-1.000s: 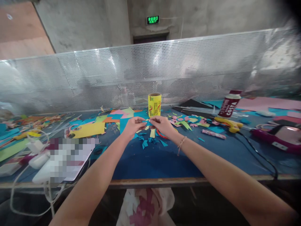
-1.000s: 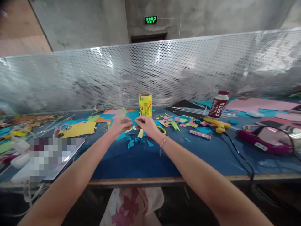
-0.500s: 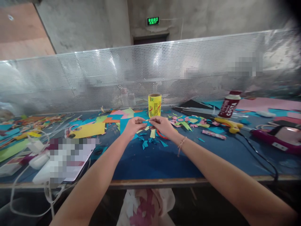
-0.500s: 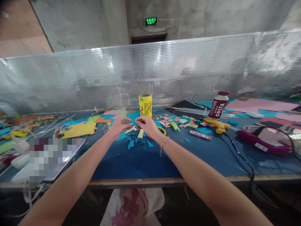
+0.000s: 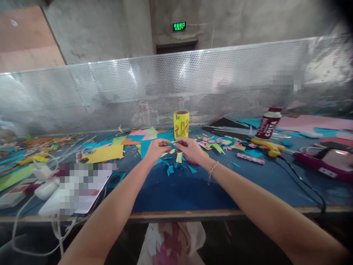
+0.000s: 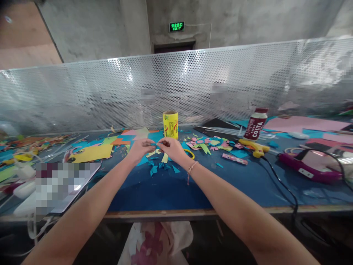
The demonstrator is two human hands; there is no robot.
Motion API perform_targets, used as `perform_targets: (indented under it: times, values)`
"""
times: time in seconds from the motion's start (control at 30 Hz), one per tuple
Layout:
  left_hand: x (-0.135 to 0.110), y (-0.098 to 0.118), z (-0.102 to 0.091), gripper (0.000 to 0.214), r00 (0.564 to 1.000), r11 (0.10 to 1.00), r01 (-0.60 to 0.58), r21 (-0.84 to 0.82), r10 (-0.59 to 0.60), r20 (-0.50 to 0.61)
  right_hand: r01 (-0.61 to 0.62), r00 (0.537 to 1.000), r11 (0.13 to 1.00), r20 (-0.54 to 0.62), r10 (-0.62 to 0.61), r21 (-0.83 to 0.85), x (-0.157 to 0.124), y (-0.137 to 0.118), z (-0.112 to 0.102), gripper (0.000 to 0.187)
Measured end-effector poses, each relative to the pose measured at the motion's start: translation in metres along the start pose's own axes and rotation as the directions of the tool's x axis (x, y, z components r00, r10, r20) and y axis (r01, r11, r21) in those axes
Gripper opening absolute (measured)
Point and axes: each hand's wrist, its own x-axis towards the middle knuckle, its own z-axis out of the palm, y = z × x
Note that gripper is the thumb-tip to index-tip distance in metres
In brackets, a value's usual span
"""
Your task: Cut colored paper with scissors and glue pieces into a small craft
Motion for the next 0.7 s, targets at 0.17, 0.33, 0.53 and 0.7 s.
perform_targets:
  times: [0.17, 0.33, 0.53, 0.7]
  values:
    - [-0.002, 0.001, 0.002, 0.023, 0.999, 0.999, -0.037, 0.032, 0.036, 0.037, 0.031, 0.999, 0.997, 0.025, -0.03, -0.076, 0.0, 0.005, 0.0, 0.02]
    - [-0.002, -0.001, 0.003, 0.023, 0.998, 0.999, -0.029, 0.021, 0.028, 0.049, 0.062, 0.998, 0.992, 0.029, -0.059, -0.107, -0.002, 0.001, 0.0, 0.015]
    - [-0.003, -0.001, 0.004, 0.02, 0.999, 0.999, -0.029, 0.026, 0.028, 0.037, 0.089, 0.996, 0.981, 0.014, -0.088, -0.173, -0.003, -0.005, -0.001, 0.012]
    - [0.001, -0.004, 0.001, 0.018, 0.997, 0.989, -0.076, 0.123, 0.073, 0.032, 0.073, 0.997, 0.987, 0.027, -0.069, -0.144, -0.001, -0.002, -0.002, 0.015]
